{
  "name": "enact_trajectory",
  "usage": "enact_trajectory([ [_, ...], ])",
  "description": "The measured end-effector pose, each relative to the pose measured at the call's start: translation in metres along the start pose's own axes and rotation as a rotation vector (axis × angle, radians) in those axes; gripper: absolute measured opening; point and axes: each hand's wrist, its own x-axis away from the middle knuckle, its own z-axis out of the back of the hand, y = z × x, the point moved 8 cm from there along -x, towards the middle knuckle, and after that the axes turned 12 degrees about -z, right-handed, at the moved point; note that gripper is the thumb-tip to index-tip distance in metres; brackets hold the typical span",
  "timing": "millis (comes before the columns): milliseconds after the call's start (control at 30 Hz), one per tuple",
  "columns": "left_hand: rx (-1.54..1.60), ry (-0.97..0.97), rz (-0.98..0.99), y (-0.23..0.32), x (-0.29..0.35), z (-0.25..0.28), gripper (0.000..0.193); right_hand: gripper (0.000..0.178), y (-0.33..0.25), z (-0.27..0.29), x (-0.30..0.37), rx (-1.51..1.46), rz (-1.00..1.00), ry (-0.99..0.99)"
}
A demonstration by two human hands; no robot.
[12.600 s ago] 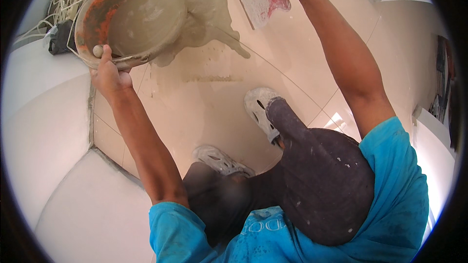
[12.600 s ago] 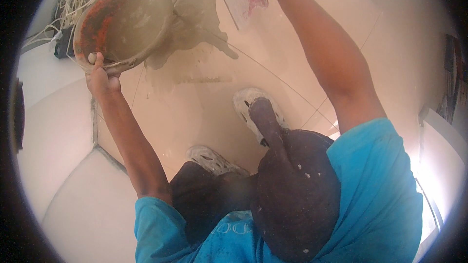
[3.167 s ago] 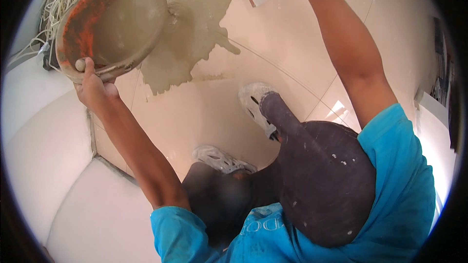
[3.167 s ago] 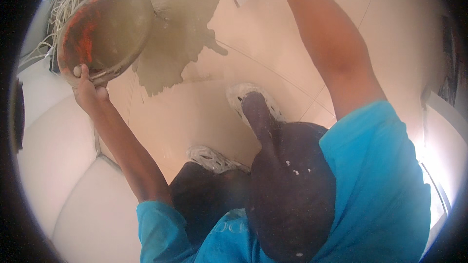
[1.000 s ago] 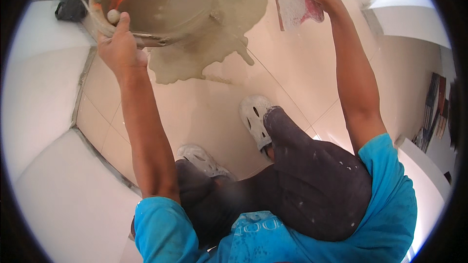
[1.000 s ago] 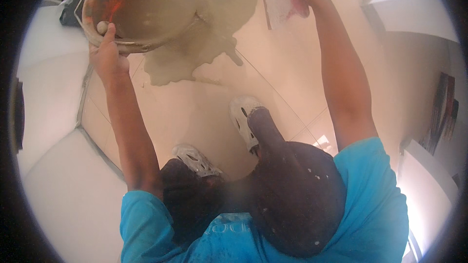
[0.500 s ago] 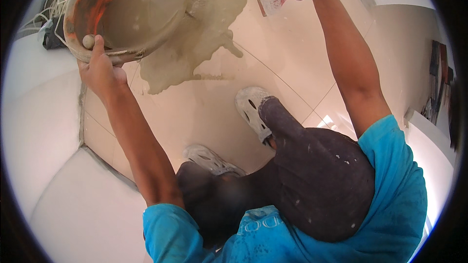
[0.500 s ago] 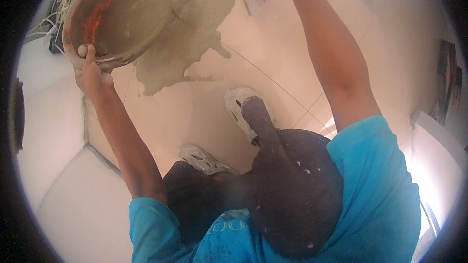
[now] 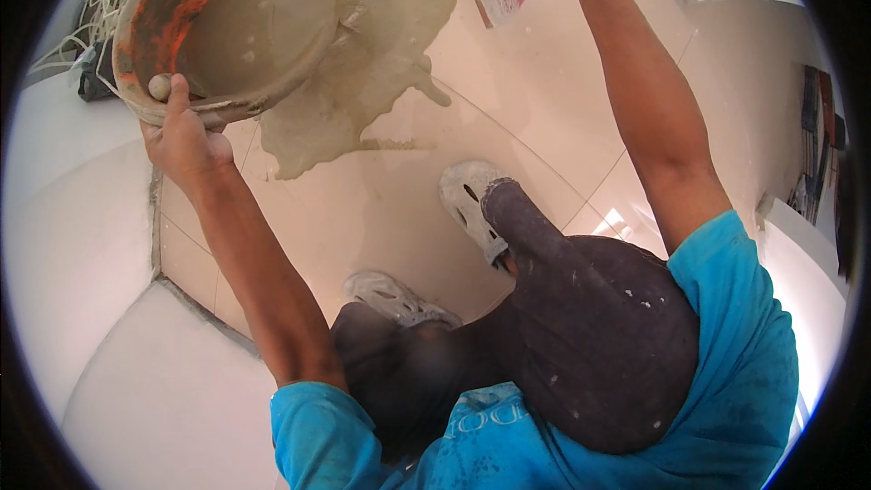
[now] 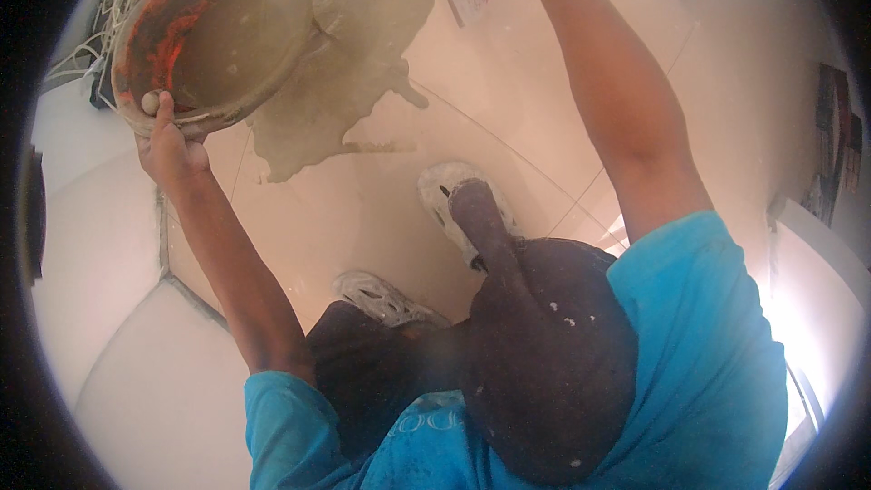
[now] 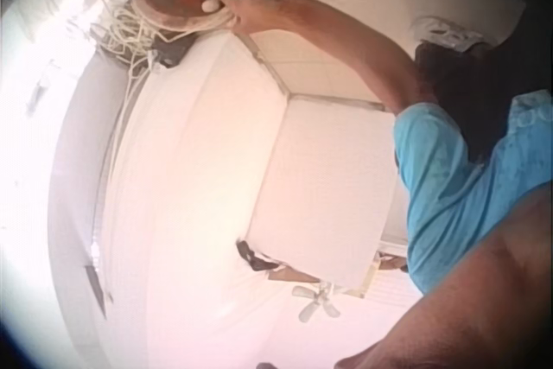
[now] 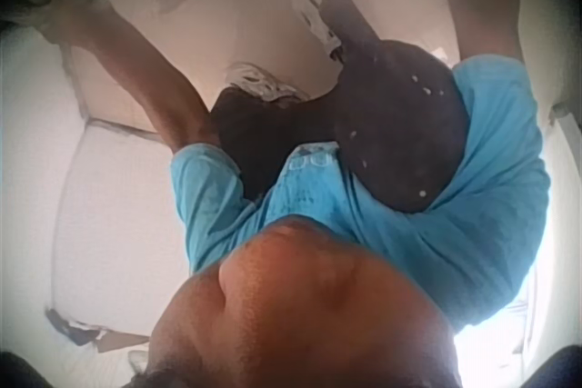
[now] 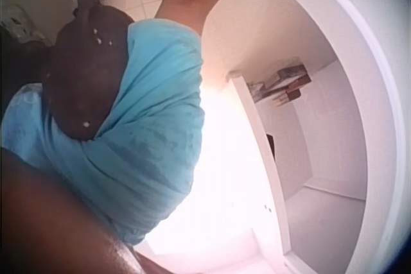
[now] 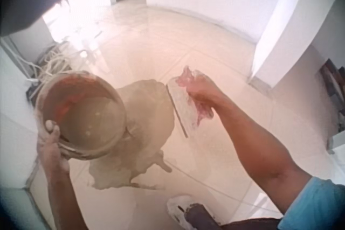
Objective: The person pours a cement mixture from a bucket onto a tiled floor and spreads it evenly using a trowel. The person kneels while working and covers a section of the floor with the mixture.
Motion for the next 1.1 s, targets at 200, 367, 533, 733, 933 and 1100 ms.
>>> enact_trajectory([
  [200, -0.006, 0.011, 0.031, 0.004, 0.005, -0.004, 0.039, 0.07, -0.004, 0.003, 0.006, 0.01, -0.067, -0.023],
  [367, 0.004, 0.008, 0.025, 0.004, 0.004, -0.004, 0.04, 0.07, 0.002, 0.002, 0.003, 0.01, -0.084, 0.075],
  [533, -0.017, 0.02, -0.005, 0.006, 0.004, -0.001, 0.04, 0.07, -0.006, -0.001, 0.009, -0.096, -0.039, -0.098],
  [733, -0.008, 0.018, 0.02, 0.006, 0.005, -0.004, 0.039, 0.066, -0.003, 0.001, 0.002, -0.019, -0.016, -0.024],
  [933, 0.004, 0.002, -0.003, 0.006, 0.005, -0.004, 0.037, 0.062, -0.004, -0.001, 0.003, -0.008, -0.013, -0.052],
  [1100, 0.003, 0.009, -0.006, 0.005, 0.002, 0.0, 0.034, 0.059, -0.006, -0.002, 0.006, -0.009, -0.024, -0.075],
])
